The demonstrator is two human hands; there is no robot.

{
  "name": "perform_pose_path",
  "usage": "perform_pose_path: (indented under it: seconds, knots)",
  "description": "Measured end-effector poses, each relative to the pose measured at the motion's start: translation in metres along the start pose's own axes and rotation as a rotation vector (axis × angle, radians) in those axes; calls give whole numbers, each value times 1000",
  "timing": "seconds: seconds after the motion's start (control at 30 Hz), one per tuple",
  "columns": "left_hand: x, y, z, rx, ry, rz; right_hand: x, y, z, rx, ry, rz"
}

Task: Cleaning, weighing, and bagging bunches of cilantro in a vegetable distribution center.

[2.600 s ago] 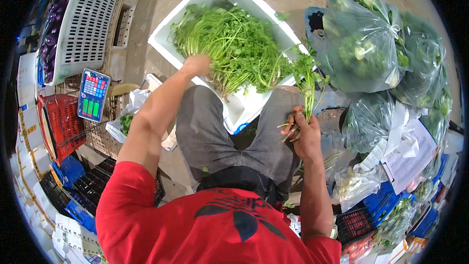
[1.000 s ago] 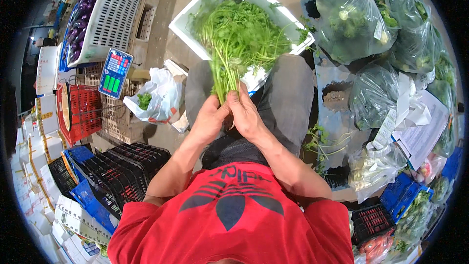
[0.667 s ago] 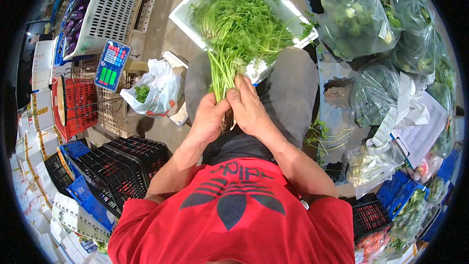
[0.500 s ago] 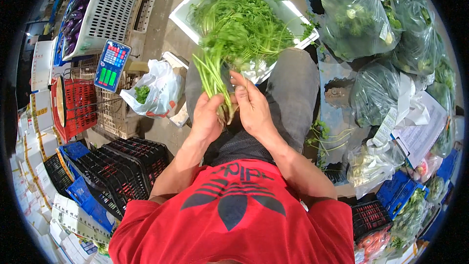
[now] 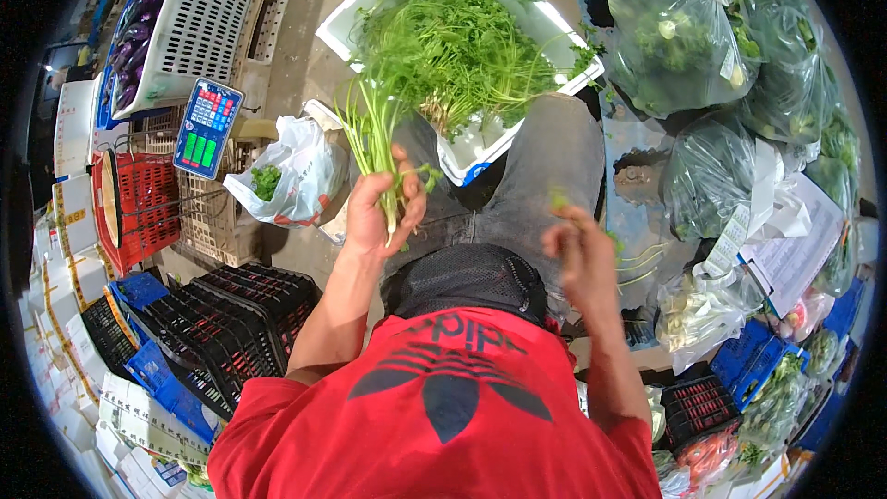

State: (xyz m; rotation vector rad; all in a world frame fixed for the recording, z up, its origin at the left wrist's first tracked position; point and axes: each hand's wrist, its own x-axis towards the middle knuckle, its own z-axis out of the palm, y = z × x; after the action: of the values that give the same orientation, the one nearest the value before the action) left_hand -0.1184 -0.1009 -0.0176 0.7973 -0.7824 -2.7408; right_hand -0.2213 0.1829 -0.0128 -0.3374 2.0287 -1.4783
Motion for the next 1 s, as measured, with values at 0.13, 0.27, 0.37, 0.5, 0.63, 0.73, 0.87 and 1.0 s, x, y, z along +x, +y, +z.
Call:
perform_pose_path:
  seconds: [0.13,0.27,0.37,0.5,0.63,0.73,0.87,1.0]
  knots:
    - [-3,2,-23,-107,-257,-109,-38,28,-81,-917,-173,195]
    - [-7,-6,-31,-227,-451,-191,-24,20,-64,-936,223,-206]
    - [-11,-10,-27,-176,-484,-192,22,-55,-17,-500,196,-181]
    - [-20,-8,-18,-119,-452,-234,66,-92,36,-441,282,-650]
    - [-24,-7,-12,-47,-419,-284,93,-88,57,-425,300,-751]
    - [-24,-11,-10,40,-341,-142,85,-92,55,-457,309,-789]
    - [-16,-15,-18,145,-87,-36,64,-95,48,-423,317,-816]
    - [-5,-18,-10,148,112,-45,51,-84,48,44,-87,-725]
